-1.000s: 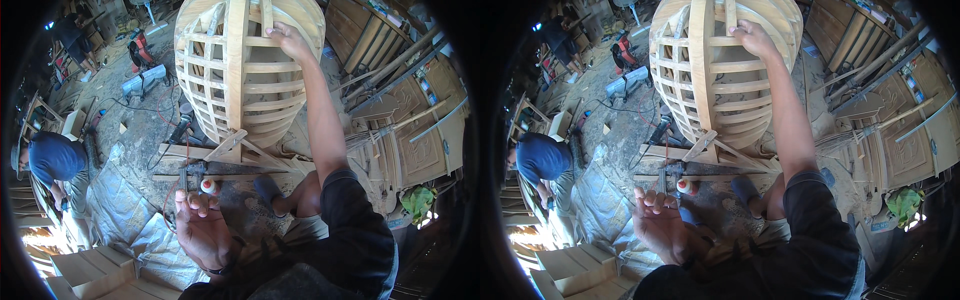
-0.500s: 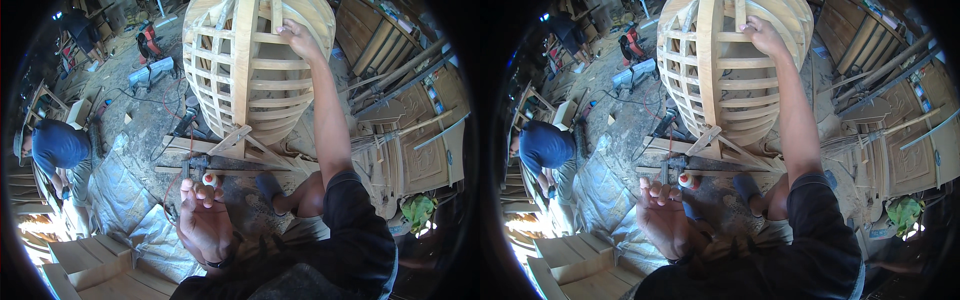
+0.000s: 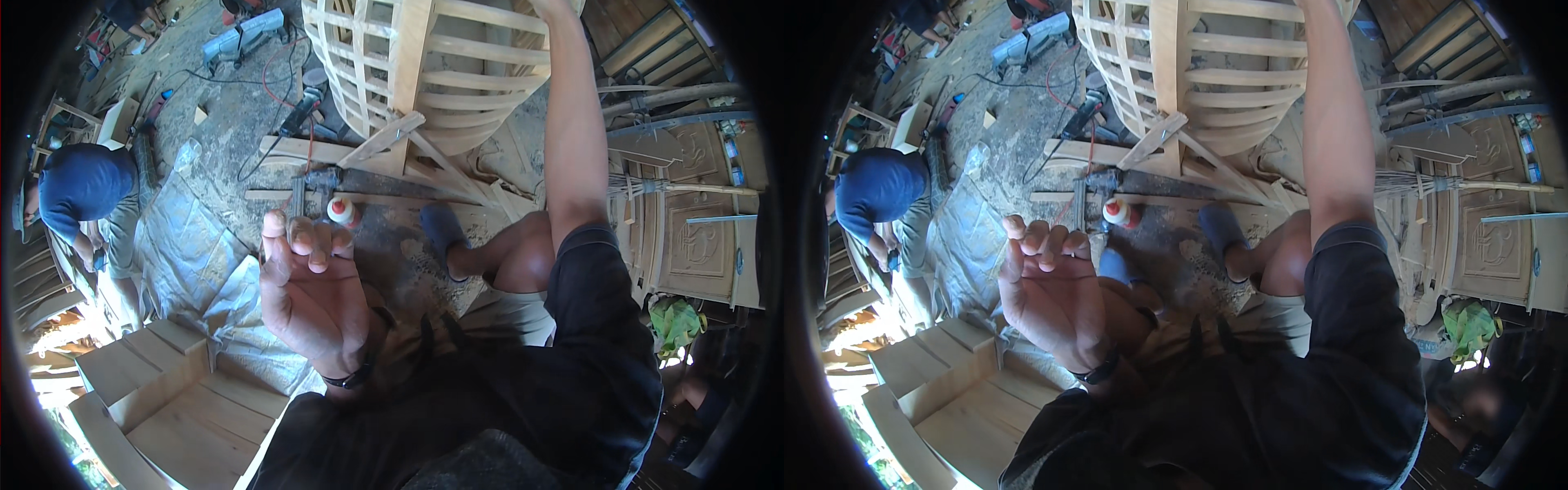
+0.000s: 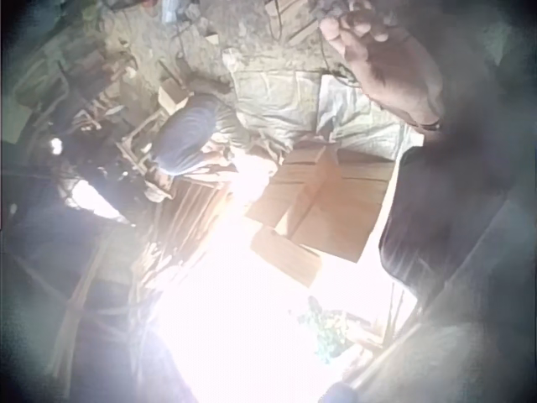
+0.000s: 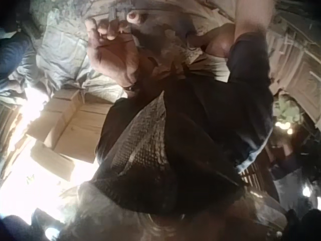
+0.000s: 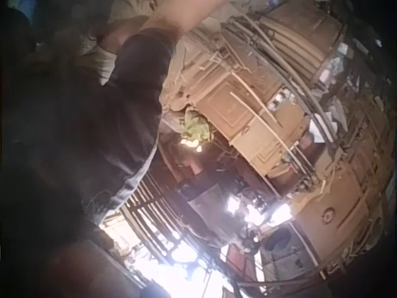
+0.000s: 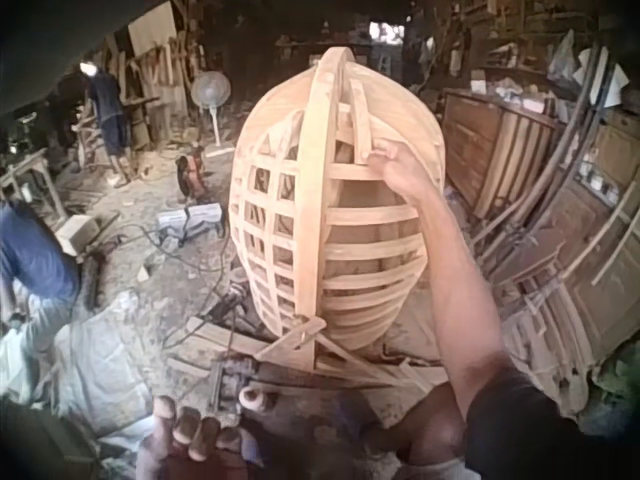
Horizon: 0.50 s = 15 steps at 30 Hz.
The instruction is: The person measures a curved wooden frame using a metal square ruler and marks positions on the slats with a pen. They handle individual wooden slats and a small rectangular wood block while working on the large rounded structure.
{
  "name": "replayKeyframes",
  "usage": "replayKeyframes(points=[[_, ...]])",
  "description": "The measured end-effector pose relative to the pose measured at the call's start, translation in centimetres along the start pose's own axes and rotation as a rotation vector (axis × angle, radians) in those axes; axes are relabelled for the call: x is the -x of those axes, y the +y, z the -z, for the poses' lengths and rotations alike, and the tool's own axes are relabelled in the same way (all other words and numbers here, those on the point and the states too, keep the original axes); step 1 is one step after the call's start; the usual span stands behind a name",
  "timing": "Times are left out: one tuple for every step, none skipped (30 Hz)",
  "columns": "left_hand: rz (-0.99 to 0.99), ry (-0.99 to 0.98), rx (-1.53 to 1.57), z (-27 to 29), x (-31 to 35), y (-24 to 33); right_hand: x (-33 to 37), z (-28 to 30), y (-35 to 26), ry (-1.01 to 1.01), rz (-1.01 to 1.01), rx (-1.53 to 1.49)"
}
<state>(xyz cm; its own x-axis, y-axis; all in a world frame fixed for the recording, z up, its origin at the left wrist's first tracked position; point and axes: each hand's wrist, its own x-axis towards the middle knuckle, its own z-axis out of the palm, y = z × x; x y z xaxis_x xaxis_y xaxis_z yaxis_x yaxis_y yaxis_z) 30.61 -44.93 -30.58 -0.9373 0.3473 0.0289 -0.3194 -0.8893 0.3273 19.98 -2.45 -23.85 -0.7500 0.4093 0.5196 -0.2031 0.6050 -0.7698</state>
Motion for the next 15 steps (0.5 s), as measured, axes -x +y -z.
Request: replayKeyframes(points=[[-0.016,0.008,0.008,0.1,0.1,0.1,0.1,-0.1,-0.2,0.008,-0.004,0.016],[-0.019,0.019,0.001,0.1,0.3,0.1,0.4,-0.3,-0.2,0.017,-0.008,0.033],[-0.023,0.018,0.001,-0.1,0.3,0.1,0.2,-0.2,-0.2,0.01,0.002,-0.006],[-0.027,0.017,0.001,-0.2,0.3,0.1,0.2,-0.1,-0.1,0.013,0.009,0.023],[-0.023,0.012,0.002,-0.2,0.3,0.2,0.3,0.0,0.0,0.015,0.016,0.053],[-0.022,0.002,0.004,-0.1,0.3,0.2,0.1,0.1,0.0,0.018,0.029,0.082],[-0.021,-0.007,0.006,-0.1,0.3,0.3,0.0,0.1,0.0,0.018,0.039,0.095],[-0.022,-0.003,0.002,-0.1,0.3,0.3,0.1,0.1,0.1,0.018,0.048,0.108],[-0.023,0.0,0.001,0.0,0.3,0.3,0.2,0.1,0.0,0.018,0.058,0.124],[-0.022,0.004,0.0,0.0,0.4,0.2,0.3,0.1,-0.1,0.023,0.048,0.137],[-0.019,0.005,-0.002,0.0,0.4,0.2,0.4,-0.1,-0.1,0.028,0.037,0.151],[-0.015,0.004,-0.002,-0.1,0.4,0.1,0.4,-0.1,-0.2,0.034,0.029,0.165],[-0.011,0.004,-0.003,-0.1,0.4,0.0,0.4,-0.2,0.1,0.022,0.046,0.138],[-0.009,0.006,-0.007,-0.3,0.3,-0.2,0.2,0.0,0.3,0.015,0.072,0.117],[-0.007,0.009,-0.01,-0.4,0.3,-0.3,0.0,0.3,0.8,0.008,0.097,0.097]])
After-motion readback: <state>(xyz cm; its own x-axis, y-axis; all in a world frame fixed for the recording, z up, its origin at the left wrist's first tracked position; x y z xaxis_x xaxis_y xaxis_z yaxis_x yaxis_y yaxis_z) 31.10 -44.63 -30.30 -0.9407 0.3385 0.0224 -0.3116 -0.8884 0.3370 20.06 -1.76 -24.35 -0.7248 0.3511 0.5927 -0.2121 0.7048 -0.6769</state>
